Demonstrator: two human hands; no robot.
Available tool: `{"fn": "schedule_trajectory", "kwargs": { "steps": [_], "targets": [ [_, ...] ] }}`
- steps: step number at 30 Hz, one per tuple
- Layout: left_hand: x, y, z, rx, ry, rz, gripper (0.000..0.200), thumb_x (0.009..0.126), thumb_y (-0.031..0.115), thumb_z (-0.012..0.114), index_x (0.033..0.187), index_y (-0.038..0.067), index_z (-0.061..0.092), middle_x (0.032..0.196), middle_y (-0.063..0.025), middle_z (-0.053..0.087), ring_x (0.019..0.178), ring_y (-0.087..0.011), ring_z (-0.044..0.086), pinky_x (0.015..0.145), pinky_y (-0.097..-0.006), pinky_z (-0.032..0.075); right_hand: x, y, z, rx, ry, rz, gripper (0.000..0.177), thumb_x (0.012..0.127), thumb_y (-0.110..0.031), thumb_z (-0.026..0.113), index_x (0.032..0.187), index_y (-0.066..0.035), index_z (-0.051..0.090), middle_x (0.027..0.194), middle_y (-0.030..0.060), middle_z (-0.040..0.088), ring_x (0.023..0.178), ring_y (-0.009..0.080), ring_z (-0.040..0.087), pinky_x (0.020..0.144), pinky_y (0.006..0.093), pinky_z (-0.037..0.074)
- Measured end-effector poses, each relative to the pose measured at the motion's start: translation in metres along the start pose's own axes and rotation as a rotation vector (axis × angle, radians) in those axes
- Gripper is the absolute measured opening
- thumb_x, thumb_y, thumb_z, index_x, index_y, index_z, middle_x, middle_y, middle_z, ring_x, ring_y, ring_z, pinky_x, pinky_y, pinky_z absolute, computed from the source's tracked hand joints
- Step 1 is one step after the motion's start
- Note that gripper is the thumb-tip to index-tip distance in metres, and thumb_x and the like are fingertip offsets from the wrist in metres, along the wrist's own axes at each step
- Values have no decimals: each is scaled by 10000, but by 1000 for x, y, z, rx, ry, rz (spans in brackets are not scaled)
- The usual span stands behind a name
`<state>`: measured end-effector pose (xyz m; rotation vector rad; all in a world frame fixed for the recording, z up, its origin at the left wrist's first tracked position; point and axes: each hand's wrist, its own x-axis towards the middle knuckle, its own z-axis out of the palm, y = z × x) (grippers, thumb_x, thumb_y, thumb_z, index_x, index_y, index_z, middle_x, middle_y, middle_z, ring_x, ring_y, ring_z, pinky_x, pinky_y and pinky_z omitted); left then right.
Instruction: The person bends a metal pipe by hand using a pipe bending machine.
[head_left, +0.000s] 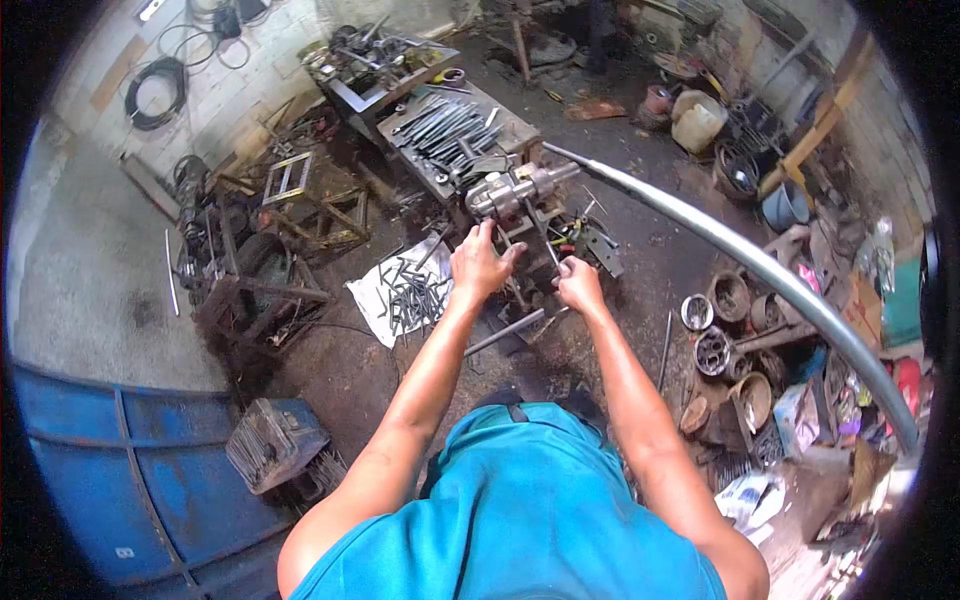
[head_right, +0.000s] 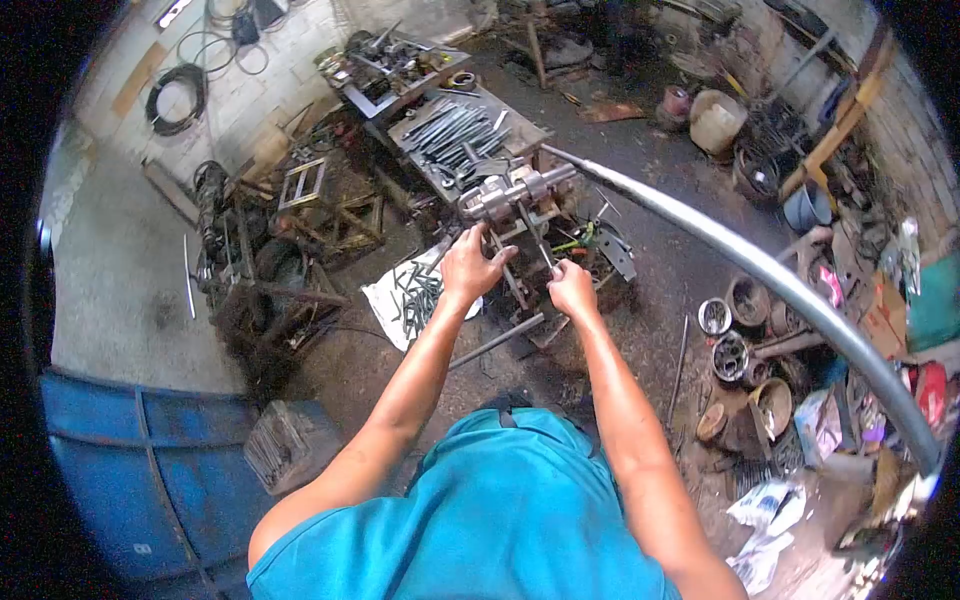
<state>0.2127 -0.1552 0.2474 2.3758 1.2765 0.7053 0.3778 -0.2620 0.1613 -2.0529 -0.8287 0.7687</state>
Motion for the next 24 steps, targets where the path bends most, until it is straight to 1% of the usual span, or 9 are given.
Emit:
{"fn": "schedule_trajectory", "kwargs": {
  "steps": [3,6,11,15,17,19,21,23,24],
  "targets": [
    [3,-8,2,-25,-81,4,648,742,394,731,1234,55,479,1111,-177,611,987,-380,612,811,-460,491,-6,-4,-4,-27,53,40,201,860,-232,581,924,-49,635,858,217,652,869,408,623,723,484,468],
    [3,-14,9,-39,-18,32,630,770,359,713,1251,39,461,1139,-196,604,1014,-392,599,831,-456,487,-16,-9,-16,-118,115,-5,261,877,-299,588,967,-59,641,875,213,657,881,406,622,733,483,471],
    [-4,2,1,-142,84,15,522,808,314,671,1209,30,495,1045,-232,636,975,-403,613,819,-458,491,-47,-44,-73,-133,178,-132,294,907,-323,577,1031,-63,637,924,217,660,888,397,637,752,446,492],
    [-8,47,-3,-352,105,122,391,816,218,622,1145,26,538,971,-224,650,886,-377,637,789,-441,497,-112,-113,-166,-187,225,-364,219,877,-232,622,996,-52,656,904,209,673,851,360,656,773,425,505],
    [-12,97,-22,-406,65,164,402,799,198,620,1148,17,535,978,-209,648,886,-349,643,783,-423,500,-154,-148,-220,-390,434,-668,237,859,-224,635,1016,-48,655,953,186,678,885,343,651,807,422,500],
    [-8,138,-22,-538,46,319,488,739,190,635,1178,13,514,1078,-203,616,992,-340,606,859,-425,472,-194,-175,-268,-550,591,-724,291,837,-247,657,1057,-56,647,1009,161,671,940,321,638,847,415,477],
    [12,174,-8,-481,109,623,619,653,231,660,1206,14,488,1168,-197,565,1111,-348,533,967,-446,398,-225,-188,-312,-896,672,-628,361,820,-300,675,1092,-65,637,1028,151,665,971,299,628,871,425,448],
    [21,211,-1,-528,91,821,721,597,288,670,1234,18,466,1207,-193,533,1184,-359,457,1035,-471,315,-249,-188,-343,-1155,639,-379,415,798,-344,689,1101,-66,634,996,147,670,972,287,630,870,441,432],
    [23,227,8,-532,15,855,714,610,253,684,1266,64,477,1136,-173,578,1212,-331,430,1047,-451,290,-260,-187,-355,-1183,595,-285,434,768,-391,705,1045,-61,653,973,160,673,947,306,635,856,469,432]
  ]
}}
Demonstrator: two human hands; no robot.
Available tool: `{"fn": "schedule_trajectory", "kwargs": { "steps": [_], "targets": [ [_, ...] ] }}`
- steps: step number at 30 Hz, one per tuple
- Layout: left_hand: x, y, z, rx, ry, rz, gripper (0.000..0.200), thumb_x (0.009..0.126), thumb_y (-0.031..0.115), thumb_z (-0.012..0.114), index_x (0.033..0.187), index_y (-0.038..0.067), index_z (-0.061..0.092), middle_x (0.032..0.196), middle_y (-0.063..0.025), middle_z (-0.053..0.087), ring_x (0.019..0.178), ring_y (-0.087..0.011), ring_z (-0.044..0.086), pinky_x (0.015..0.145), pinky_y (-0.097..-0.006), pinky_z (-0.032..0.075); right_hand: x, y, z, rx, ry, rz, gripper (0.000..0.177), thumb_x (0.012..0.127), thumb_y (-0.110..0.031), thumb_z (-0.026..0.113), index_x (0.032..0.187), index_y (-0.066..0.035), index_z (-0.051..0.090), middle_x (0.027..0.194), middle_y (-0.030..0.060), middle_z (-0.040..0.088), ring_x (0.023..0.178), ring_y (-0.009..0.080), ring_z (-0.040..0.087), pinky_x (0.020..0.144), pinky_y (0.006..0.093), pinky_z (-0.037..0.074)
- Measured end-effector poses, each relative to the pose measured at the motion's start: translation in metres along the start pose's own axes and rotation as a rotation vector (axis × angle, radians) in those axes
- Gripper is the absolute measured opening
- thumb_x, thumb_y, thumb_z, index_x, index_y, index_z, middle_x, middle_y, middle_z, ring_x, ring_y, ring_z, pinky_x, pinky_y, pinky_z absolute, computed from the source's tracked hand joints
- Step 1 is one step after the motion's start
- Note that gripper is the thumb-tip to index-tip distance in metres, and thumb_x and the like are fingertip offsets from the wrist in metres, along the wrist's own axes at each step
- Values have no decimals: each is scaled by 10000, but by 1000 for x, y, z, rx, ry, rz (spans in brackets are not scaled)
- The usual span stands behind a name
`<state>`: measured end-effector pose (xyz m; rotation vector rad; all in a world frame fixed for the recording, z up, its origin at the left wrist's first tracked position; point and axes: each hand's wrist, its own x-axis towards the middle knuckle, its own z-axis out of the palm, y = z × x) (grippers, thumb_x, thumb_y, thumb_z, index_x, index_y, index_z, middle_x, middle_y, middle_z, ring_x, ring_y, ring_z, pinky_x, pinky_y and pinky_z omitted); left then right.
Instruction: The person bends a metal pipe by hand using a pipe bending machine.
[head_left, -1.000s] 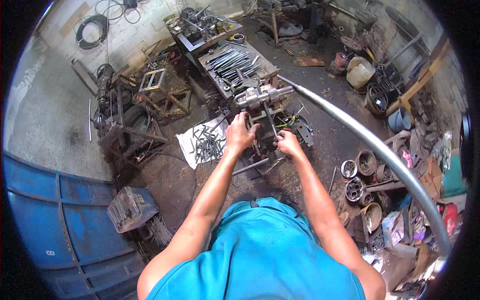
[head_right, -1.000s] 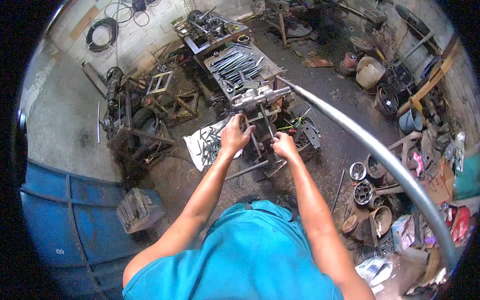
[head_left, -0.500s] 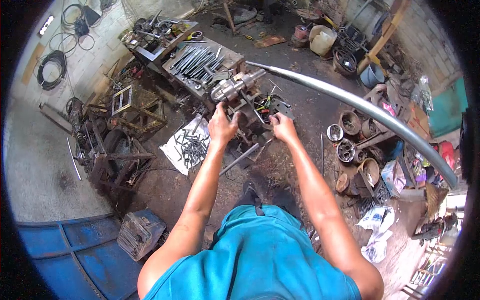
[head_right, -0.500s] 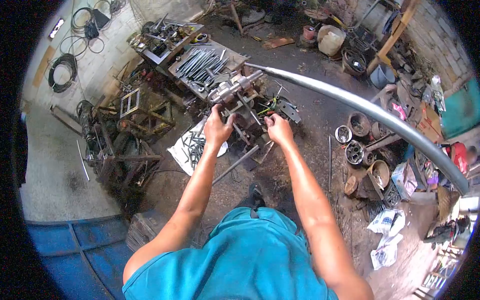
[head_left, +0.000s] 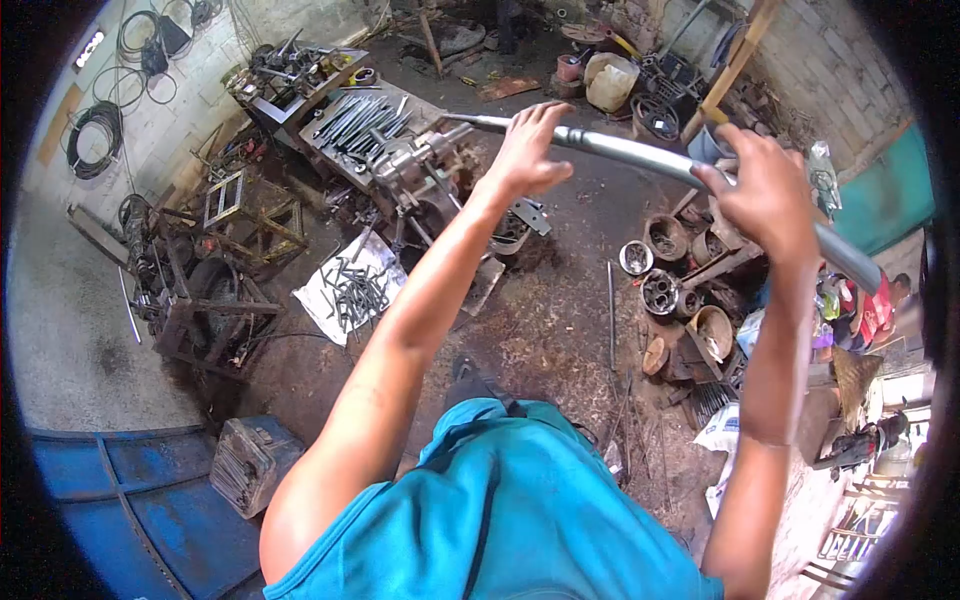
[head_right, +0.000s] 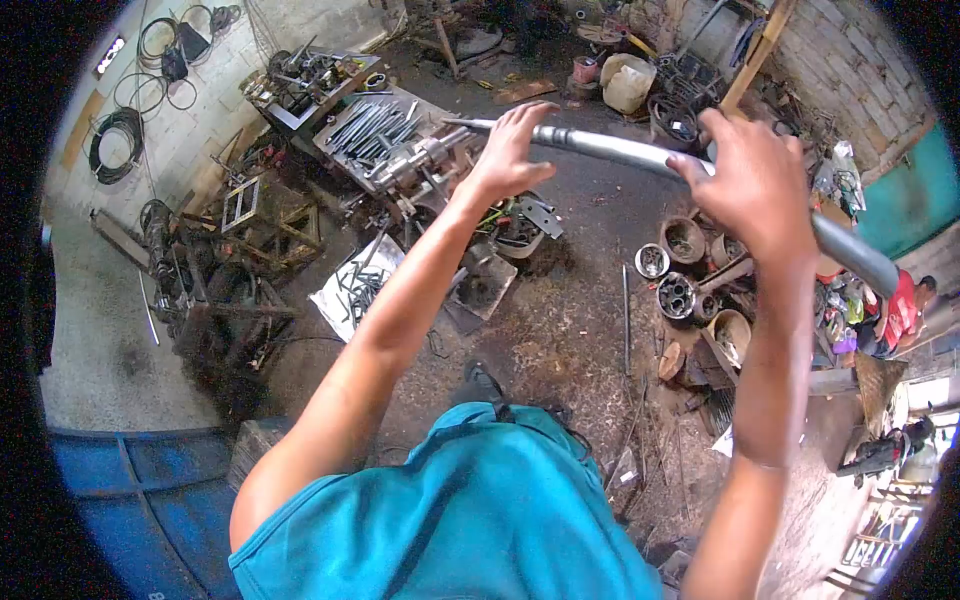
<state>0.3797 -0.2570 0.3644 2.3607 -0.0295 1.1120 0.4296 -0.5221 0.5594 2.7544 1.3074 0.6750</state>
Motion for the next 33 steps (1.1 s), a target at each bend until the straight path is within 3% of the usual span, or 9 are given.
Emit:
{"fn": "schedule_trajectory", "kwargs": {
  "steps": [5,7,8,9,11,12,19,30,33],
  "targets": [
    [24,3,48,18,-271,-297,390,739,282,623,1081,94,627,1137,-133,595,1061,-303,512,980,-387,343,-25,59,-26,-193,-240,37,422,692,-408,764,869,-38,663,897,187,665,860,343,641,803,464,465],
    [25,-53,66,-836,-299,-447,358,852,364,504,1080,132,651,1153,-129,605,949,-304,560,936,-367,390,-41,80,-28,-241,-195,-36,411,660,-360,790,853,-21,660,857,181,657,842,347,641,793,443,486],
    [28,-68,80,-611,-213,-632,396,905,444,410,1107,218,666,1126,-117,635,930,-307,595,897,-362,428,-49,87,-23,-246,-68,-100,291,662,-240,769,803,-12,655,830,179,648,834,341,644,785,427,503],
    [32,-60,84,-607,-212,-634,396,905,444,410,1107,218,666,1126,-117,635,930,-307,595,897,-362,428,-52,92,-20,-242,-66,-102,291,662,-240,769,803,-12,655,830,179,648,834,341,644,785,427,503],
    [53,-35,79,198,-402,-506,327,904,386,444,1116,275,666,1057,-102,666,997,-295,603,885,-382,442,-55,89,-16,-291,28,-143,137,686,-119,692,767,-17,647,809,174,645,806,328,652,767,419,513],
    [53,-16,72,389,-431,-221,277,886,297,485,1080,281,682,969,-102,681,982,-298,620,840,-400,469,-55,84,-13,-307,29,-96,53,707,-35,617,753,-22,639,781,170,644,773,317,657,762,409,517],
    [38,-4,79,451,-146,-223,136,793,171,573,841,182,699,786,-137,657,753,-343,637,668,-425,500,-66,68,3,-330,131,74,74,770,-36,593,761,-78,654,747,125,678,727,272,671,712,357,500],
    [22,-11,91,424,51,-148,205,844,247,495,858,156,679,702,-138,655,729,-351,659,697,-462,515,-96,84,55,-576,267,211,255,746,-51,655,996,-102,652,902,114,662,876,249,639,780,366,506],
    [13,-11,96,342,84,-133,268,876,279,437,918,165,677,756,-140,675,779,-344,663,743,-455,508,-96,167,107,-511,629,-250,404,798,-18,512,1198,-59,545,1174,177,592,1107,298,573,982,411,414]
  ]
}}
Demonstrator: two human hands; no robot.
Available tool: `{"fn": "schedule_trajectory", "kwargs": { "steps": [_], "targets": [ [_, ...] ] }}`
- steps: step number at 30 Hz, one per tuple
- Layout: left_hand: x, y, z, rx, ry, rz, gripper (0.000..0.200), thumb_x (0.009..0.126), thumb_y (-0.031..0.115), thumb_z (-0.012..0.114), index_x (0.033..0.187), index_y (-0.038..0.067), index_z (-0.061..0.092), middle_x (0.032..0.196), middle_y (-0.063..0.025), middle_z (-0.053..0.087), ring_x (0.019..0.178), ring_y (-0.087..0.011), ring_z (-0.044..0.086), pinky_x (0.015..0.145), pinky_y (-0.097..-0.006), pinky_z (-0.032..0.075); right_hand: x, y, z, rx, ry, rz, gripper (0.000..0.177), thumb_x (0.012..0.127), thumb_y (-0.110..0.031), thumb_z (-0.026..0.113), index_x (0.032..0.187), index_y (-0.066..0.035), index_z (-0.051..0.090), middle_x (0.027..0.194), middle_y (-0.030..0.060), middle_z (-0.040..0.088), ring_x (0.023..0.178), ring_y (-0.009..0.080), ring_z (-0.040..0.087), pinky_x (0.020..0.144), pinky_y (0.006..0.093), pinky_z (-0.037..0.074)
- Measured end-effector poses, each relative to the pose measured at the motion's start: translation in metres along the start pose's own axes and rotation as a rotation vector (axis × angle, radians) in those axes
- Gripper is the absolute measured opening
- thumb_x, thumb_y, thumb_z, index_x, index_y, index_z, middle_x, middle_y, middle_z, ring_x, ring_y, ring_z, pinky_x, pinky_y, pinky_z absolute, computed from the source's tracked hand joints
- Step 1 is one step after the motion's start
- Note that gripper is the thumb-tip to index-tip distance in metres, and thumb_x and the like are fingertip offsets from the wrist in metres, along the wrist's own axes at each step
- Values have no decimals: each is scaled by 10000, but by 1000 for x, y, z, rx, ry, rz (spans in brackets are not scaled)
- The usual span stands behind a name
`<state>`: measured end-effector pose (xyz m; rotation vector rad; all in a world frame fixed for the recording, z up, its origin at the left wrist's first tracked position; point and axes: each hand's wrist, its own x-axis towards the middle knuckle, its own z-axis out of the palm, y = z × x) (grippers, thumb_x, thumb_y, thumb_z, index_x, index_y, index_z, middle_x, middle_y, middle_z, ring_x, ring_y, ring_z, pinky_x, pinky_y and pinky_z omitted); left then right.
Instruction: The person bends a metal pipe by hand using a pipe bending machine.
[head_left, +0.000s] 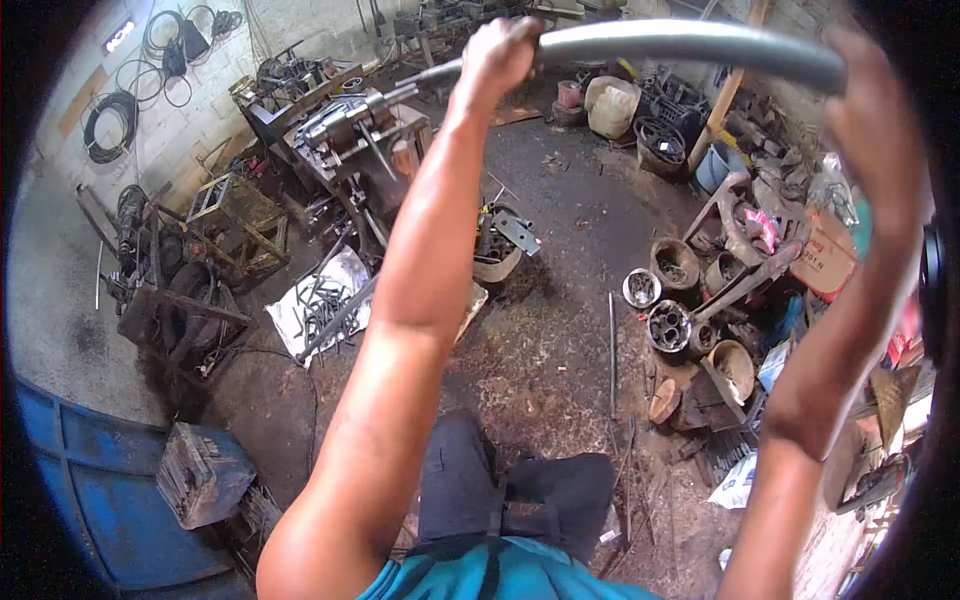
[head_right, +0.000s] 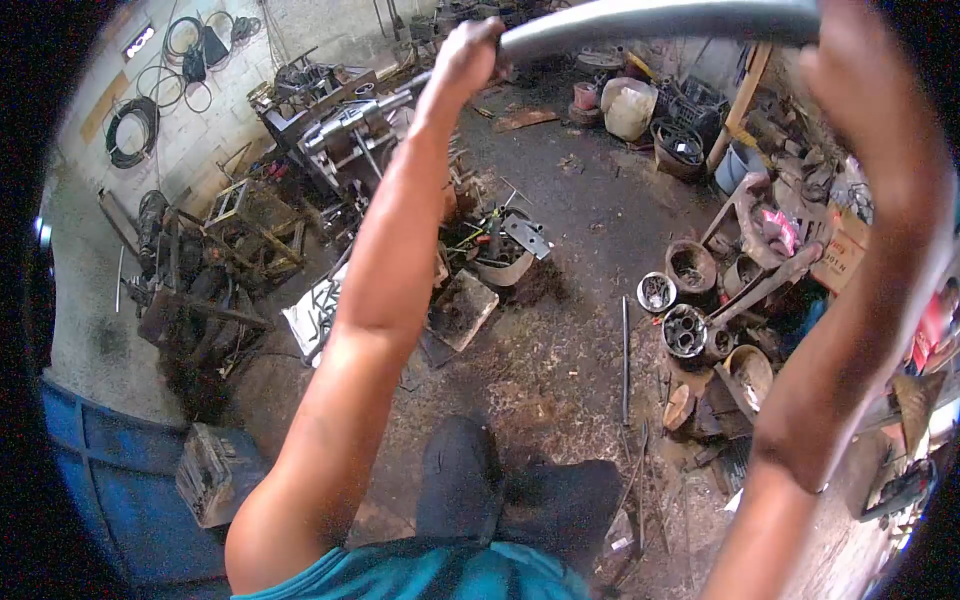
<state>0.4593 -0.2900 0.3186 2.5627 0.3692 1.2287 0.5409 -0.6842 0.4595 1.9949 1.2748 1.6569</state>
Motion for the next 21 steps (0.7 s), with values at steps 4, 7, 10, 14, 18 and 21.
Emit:
{"fn": "schedule_trajectory", "kwargs": {
  "steps": [4,7,10,14,18,21],
  "targets": [
    [-21,-15,32,31,223,123,192,770,234,549,780,79,662,723,-175,655,698,-321,650,676,-430,503,-67,-36,29,137,127,158,593,757,-2,506,1344,-74,455,1330,177,505,1211,312,506,1052,391,355],
    [-53,-19,57,196,281,245,192,759,241,566,781,75,661,739,-189,650,724,-344,649,691,-442,501,-115,-117,-6,-73,-16,482,552,702,47,539,1238,-84,576,1206,162,599,1141,330,559,1001,411,405],
    [-56,5,36,176,87,112,341,836,288,422,796,47,659,843,-254,638,828,-431,619,760,-503,477,-94,-126,-31,-103,-106,530,537,685,49,541,1195,-107,604,1152,147,622,1069,324,583,945,419,435],
    [-48,-1,31,96,65,243,276,818,275,467,710,81,630,707,-226,610,683,-424,607,636,-519,478,-69,-119,-57,-40,-221,465,422,604,-27,662,1011,-92,571,994,74,599,975,261,566,835,389,418],
    [-41,23,3,26,-131,104,239,799,249,511,681,79,632,667,-204,605,668,-411,612,635,-513,477,-43,-100,-79,119,-402,374,374,613,-57,696,945,-78,525,932,83,571,937,252,566,803,375,408],
    [-20,27,-13,159,-479,122,273,794,318,512,755,99,672,707,-197,628,730,-402,627,681,-488,487,-22,-80,-96,314,-712,360,378,667,-84,724,976,-48,509,925,113,555,918,278,565,810,389,429]
  ]
}}
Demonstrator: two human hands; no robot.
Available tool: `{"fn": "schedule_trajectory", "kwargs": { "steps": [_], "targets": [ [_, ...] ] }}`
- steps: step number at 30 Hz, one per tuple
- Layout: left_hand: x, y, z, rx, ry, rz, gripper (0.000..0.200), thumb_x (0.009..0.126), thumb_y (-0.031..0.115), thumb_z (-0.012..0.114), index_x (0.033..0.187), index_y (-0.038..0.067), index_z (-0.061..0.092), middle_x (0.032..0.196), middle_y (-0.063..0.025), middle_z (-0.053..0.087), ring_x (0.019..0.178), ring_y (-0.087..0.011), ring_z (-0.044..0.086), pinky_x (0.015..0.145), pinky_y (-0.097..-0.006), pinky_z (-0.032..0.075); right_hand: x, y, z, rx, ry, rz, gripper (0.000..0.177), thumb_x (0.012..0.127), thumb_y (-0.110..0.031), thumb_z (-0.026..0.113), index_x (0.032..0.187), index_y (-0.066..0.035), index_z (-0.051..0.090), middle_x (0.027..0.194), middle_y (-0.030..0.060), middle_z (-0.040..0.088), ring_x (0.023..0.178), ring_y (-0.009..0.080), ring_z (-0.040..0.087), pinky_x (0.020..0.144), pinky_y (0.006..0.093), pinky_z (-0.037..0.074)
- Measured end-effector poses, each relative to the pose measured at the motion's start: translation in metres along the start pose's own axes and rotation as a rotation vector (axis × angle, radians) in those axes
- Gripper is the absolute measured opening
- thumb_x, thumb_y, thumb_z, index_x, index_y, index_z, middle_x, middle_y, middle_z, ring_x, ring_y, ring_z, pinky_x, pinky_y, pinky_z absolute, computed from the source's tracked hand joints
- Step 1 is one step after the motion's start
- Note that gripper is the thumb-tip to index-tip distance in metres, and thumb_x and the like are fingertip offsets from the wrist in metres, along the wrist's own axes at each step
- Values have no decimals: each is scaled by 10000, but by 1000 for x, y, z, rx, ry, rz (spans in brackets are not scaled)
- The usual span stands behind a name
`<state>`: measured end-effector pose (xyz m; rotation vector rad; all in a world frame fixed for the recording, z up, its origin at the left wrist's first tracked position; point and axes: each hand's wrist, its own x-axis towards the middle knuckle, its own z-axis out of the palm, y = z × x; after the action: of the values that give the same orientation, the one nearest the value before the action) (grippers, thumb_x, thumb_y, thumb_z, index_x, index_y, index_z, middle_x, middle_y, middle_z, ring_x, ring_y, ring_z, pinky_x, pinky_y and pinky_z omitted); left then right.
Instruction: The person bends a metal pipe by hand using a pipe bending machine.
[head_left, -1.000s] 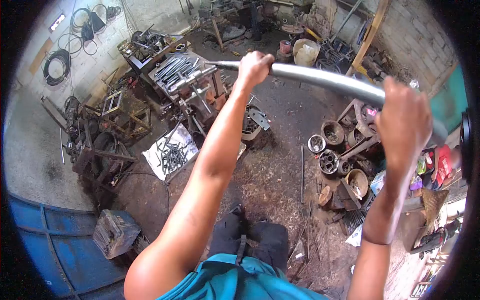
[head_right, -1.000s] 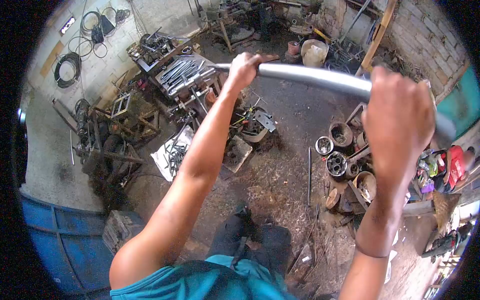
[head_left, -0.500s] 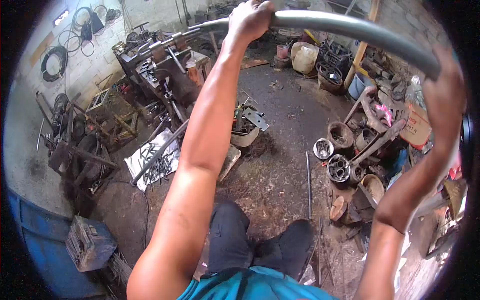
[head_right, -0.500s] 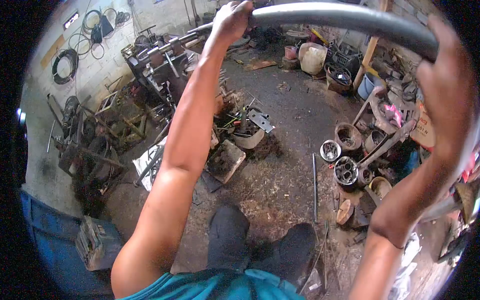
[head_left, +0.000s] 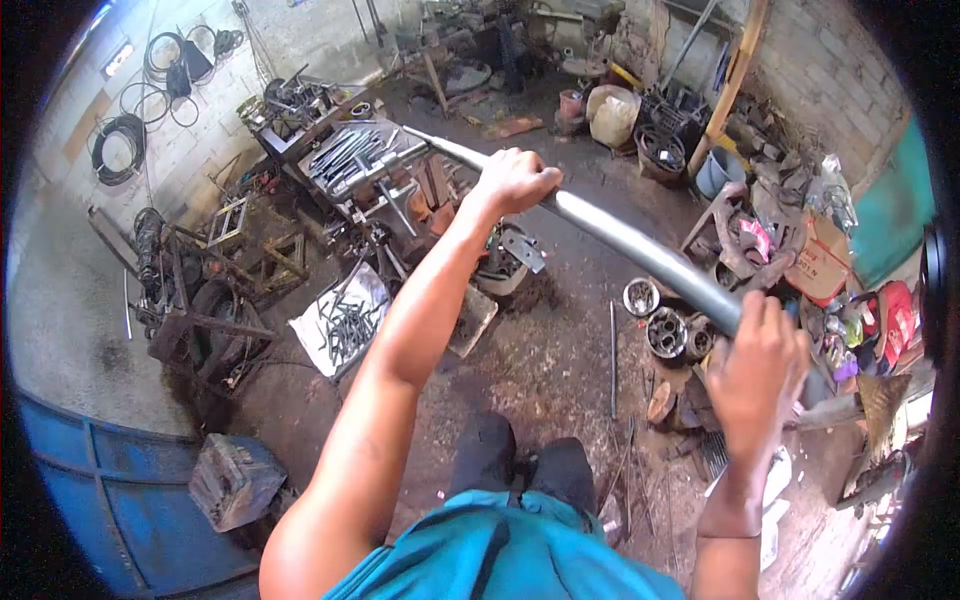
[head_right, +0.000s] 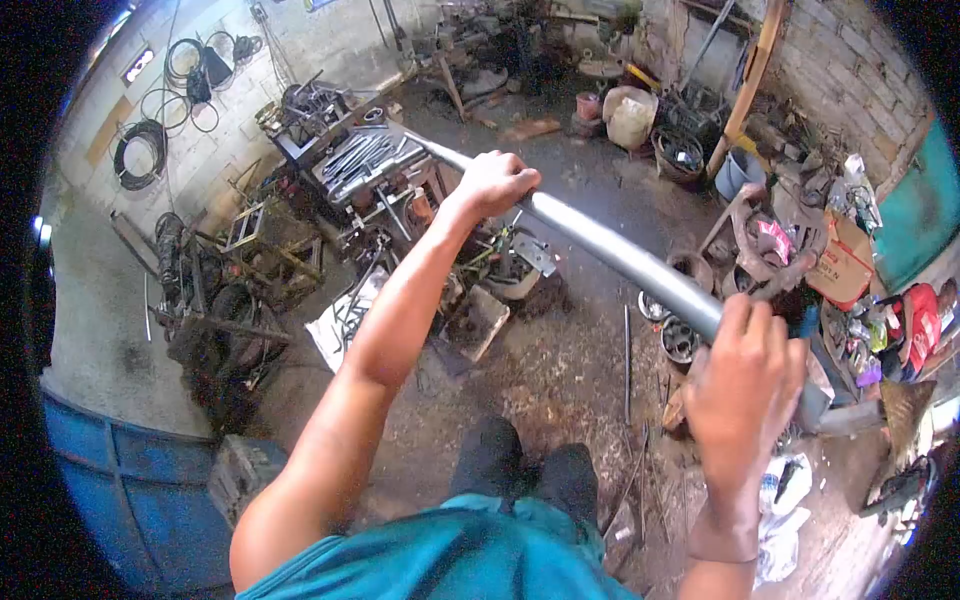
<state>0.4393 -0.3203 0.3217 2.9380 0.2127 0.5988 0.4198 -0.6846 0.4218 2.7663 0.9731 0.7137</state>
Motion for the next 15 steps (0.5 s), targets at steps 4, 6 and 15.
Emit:
{"fn": "schedule_trajectory", "kwargs": {
  "steps": [4,6,15],
  "targets": [
    [12,6,-19,39,-224,86,235,817,355,541,790,172,685,687,-152,642,710,-371,648,660,-464,507,3,44,-28,257,-165,-225,552,697,-54,686,1213,-2,495,999,165,567,933,338,574,806,436,459],
    [14,-8,-6,36,-185,214,313,831,406,535,747,144,685,679,-159,644,712,-372,650,672,-464,506,13,61,-42,462,-345,-247,618,720,-19,636,1315,-66,474,1067,209,587,926,385,580,802,476,466],
    [36,17,-35,-295,-755,126,608,822,687,491,935,141,732,719,-133,669,761,-324,662,711,-434,488,35,67,-37,376,-667,38,370,604,-17,605,969,-67,637,908,225,614,917,414,578,800,473,461]
  ]
}}
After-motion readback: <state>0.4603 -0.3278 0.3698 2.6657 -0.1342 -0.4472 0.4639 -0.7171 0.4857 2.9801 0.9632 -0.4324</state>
